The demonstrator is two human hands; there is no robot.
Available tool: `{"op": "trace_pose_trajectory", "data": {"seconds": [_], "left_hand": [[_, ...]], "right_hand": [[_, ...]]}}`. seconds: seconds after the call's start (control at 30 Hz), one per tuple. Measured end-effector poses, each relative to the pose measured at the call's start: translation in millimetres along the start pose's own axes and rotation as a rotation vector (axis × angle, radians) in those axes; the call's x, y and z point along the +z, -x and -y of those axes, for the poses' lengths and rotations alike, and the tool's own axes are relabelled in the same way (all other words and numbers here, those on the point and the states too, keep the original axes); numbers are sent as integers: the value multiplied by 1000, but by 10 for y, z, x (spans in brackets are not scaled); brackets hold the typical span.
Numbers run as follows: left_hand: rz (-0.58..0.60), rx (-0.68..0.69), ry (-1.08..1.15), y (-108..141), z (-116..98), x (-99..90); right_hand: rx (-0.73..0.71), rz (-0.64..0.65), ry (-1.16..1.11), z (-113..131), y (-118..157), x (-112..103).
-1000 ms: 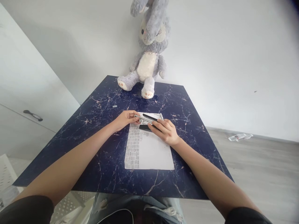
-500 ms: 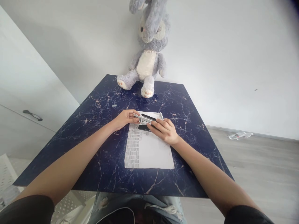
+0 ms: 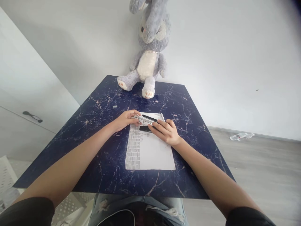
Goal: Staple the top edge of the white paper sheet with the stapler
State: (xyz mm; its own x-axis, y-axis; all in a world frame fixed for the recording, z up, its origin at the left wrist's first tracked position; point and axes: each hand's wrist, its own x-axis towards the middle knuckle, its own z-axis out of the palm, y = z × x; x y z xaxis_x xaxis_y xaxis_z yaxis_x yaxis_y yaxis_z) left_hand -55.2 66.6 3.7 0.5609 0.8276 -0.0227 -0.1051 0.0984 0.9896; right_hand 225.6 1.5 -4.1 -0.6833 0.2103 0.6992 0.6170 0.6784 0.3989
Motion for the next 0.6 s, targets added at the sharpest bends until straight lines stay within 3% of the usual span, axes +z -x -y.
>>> {"op": "trace_pose_trajectory", "data": {"seconds": [0.6], "left_hand": [[-95, 12, 123, -44, 63, -70]], "right_hand": [[39, -58, 14, -46, -2, -3]]}}
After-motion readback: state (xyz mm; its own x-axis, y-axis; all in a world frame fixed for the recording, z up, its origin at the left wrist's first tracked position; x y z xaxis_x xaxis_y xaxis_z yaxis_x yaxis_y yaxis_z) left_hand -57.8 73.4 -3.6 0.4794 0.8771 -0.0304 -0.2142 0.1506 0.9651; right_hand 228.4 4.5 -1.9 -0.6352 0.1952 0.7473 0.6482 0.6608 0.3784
